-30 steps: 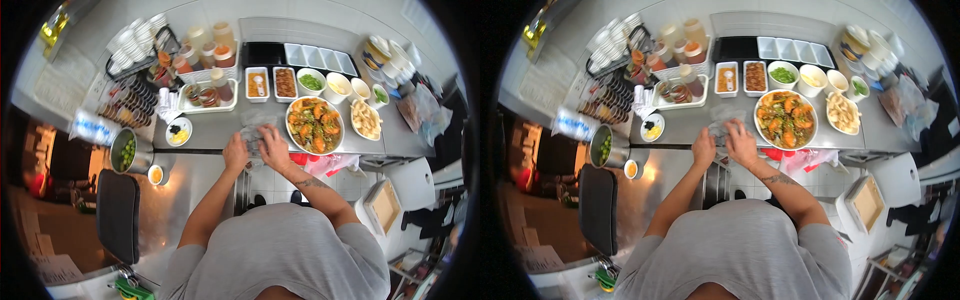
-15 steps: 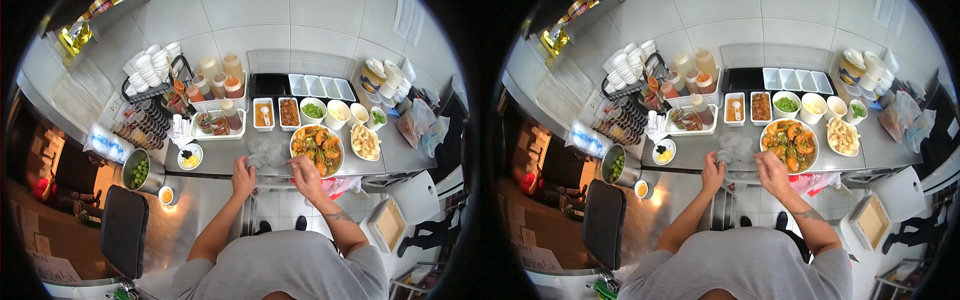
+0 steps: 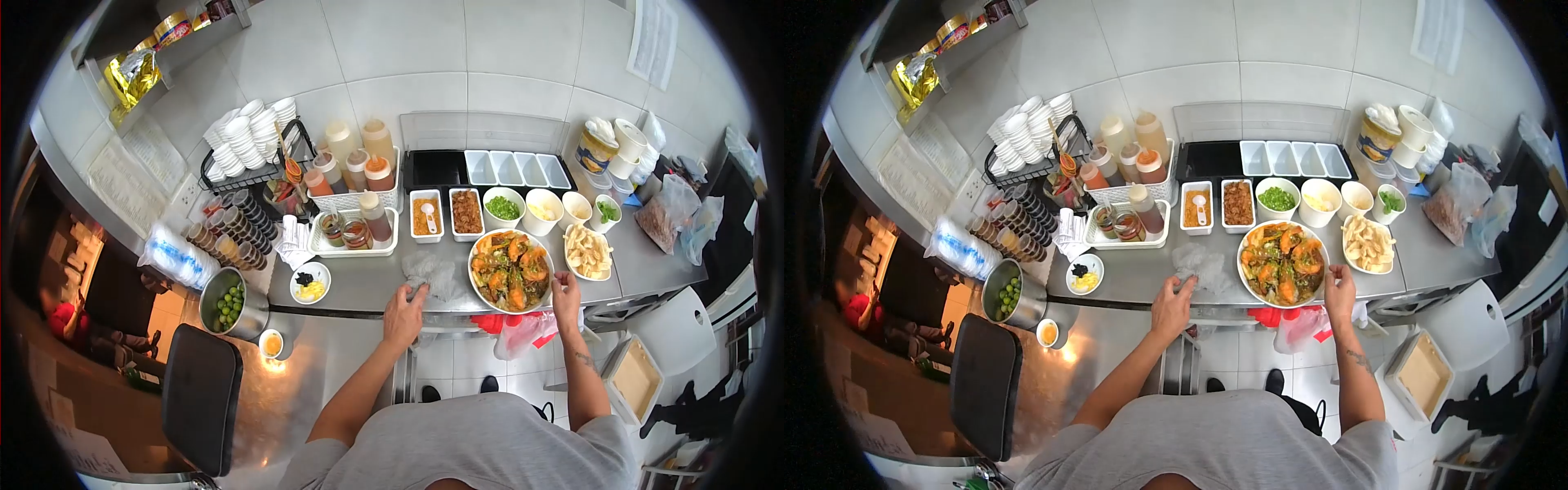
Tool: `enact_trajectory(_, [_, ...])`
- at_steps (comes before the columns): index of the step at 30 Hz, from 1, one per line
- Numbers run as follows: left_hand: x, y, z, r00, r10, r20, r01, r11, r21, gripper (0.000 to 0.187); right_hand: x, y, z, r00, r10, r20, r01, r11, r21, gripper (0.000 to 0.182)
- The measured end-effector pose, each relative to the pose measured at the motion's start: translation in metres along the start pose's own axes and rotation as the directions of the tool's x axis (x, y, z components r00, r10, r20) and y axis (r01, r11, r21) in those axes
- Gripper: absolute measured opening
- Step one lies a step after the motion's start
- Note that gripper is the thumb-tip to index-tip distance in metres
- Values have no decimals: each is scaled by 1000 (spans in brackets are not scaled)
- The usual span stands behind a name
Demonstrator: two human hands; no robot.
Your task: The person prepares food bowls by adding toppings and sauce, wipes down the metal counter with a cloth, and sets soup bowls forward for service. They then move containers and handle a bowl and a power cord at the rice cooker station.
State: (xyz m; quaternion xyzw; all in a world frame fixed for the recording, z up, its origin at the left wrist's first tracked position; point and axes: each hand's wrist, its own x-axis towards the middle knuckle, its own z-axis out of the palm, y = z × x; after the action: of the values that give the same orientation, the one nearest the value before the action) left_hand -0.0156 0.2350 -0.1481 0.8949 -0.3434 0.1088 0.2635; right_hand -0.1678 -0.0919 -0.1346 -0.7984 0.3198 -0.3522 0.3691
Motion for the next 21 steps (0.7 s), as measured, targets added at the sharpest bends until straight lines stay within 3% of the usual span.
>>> enact_trajectory(5, [7, -2, 6, 998, -56, -8, 56, 995, 88, 47, 1, 23, 6, 966, 258, 12, -256, 953, 164, 24])
enact_trajectory(7, [15, -7, 11, 995, -95, 34, 91, 991, 96, 48, 0, 13, 2, 939, 334, 87, -345, 906, 245, 25])
enact_trajectory(10, [26, -17, 16, 995, -90, 36, 85, 988, 126, 49, 3, 12, -2, 841, 390, 374, -524, 760, 386, 25])
enact_trajectory(11, [27, -19, 16, 996, -88, 34, 83, 990, 118, 49, 3, 11, -1, 832, 390, 394, -537, 743, 399, 27])
enact_trajectory(14, [29, -23, 13, 996, -87, 20, 85, 993, 82, 47, 5, 8, 1, 850, 339, 402, -491, 788, 372, 27])
enact_trajectory(17, [25, -19, 7, 996, -87, -28, 87, 996, 5, 47, 12, 27, 10, 945, 165, 283, -218, 961, 168, 27])
enact_trajectory(20, [24, -16, 3, 988, -82, -128, 73, 994, -77, 50, 24, 43, 18, 961, 161, 225, -169, 986, 14, 33])
enact_trajectory(21, [24, -17, 5, 982, -98, -162, 84, 992, -92, 52, 26, 39, 16, 950, 208, 235, -220, 975, 26, 33])
